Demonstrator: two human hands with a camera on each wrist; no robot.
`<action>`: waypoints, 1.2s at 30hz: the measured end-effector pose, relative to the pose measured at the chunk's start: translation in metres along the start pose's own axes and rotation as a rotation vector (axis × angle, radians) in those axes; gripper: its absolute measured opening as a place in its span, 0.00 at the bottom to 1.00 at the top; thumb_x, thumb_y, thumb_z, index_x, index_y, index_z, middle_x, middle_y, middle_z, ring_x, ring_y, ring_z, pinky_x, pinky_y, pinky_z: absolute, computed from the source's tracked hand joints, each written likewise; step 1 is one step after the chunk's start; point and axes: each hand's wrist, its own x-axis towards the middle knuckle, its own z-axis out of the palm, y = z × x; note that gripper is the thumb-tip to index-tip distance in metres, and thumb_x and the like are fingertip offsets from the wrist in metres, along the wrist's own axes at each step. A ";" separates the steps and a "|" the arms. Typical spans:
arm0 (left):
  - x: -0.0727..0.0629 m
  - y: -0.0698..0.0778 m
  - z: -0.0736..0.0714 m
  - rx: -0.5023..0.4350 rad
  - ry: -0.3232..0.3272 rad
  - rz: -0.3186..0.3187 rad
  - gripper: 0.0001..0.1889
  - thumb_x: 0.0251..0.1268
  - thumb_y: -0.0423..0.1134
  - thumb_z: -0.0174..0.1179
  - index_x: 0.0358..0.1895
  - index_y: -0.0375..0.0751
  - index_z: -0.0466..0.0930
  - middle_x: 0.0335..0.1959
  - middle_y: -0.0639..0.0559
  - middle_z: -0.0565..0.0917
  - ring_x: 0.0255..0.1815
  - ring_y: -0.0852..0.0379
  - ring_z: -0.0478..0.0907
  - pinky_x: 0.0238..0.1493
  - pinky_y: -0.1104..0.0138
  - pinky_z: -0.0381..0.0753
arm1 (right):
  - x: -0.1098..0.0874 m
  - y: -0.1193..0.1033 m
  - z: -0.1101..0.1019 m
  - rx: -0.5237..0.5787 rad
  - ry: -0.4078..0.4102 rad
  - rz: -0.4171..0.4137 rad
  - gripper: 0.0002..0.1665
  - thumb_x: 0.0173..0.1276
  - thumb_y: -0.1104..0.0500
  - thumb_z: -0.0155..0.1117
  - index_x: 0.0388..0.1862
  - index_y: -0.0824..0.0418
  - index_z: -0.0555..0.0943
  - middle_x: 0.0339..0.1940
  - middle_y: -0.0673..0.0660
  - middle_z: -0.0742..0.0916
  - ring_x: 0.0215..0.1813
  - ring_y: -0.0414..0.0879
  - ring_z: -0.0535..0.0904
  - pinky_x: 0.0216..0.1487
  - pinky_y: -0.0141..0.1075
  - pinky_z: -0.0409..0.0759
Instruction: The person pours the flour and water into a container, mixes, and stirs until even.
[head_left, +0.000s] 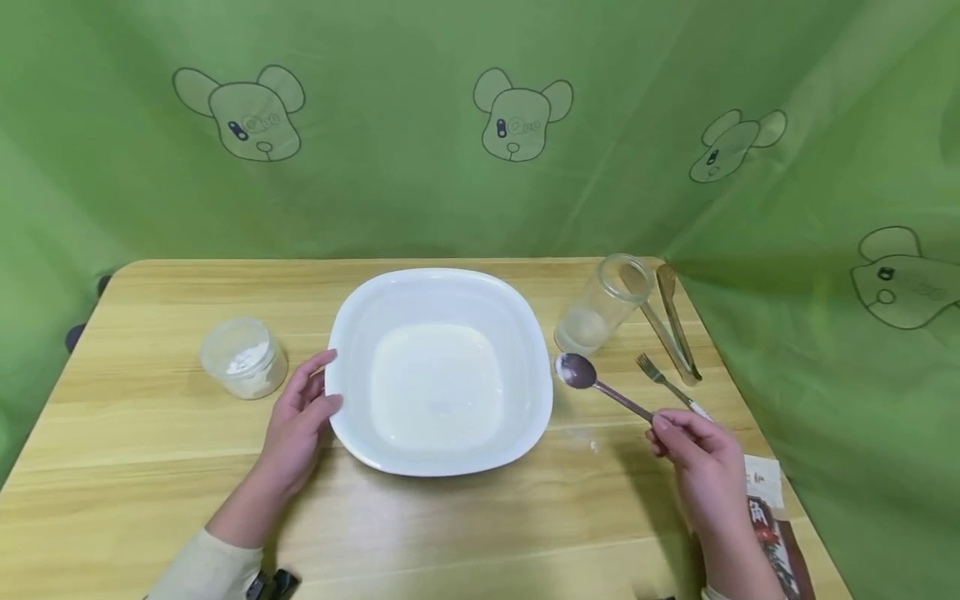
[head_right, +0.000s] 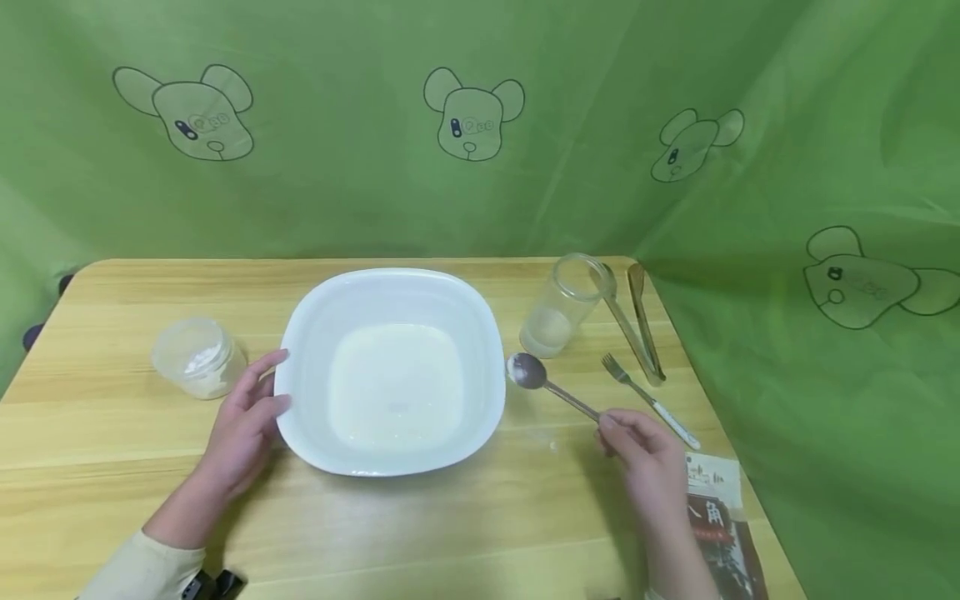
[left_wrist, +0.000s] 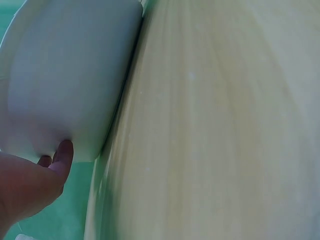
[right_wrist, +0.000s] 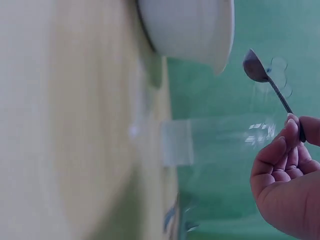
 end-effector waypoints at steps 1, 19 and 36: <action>0.000 0.000 0.000 0.002 -0.001 0.000 0.31 0.66 0.20 0.49 0.73 0.36 0.62 0.63 0.32 0.72 0.60 0.45 0.74 0.51 0.63 0.83 | -0.003 0.004 -0.004 0.021 0.017 0.007 0.06 0.67 0.79 0.57 0.40 0.81 0.81 0.27 0.61 0.86 0.30 0.45 0.82 0.33 0.31 0.85; 0.001 0.002 -0.001 -0.018 -0.008 -0.011 0.31 0.67 0.21 0.49 0.74 0.38 0.62 0.64 0.32 0.70 0.60 0.44 0.73 0.52 0.63 0.83 | -0.012 0.058 -0.040 -0.302 0.166 0.184 0.16 0.62 0.72 0.71 0.48 0.77 0.83 0.30 0.61 0.89 0.27 0.46 0.87 0.32 0.35 0.86; -0.001 0.000 0.000 -0.036 -0.010 -0.008 0.31 0.67 0.20 0.49 0.73 0.38 0.63 0.64 0.33 0.71 0.59 0.45 0.74 0.52 0.62 0.83 | -0.019 0.059 -0.049 -0.448 0.010 0.259 0.23 0.57 0.69 0.76 0.51 0.76 0.82 0.36 0.54 0.90 0.37 0.43 0.87 0.41 0.33 0.85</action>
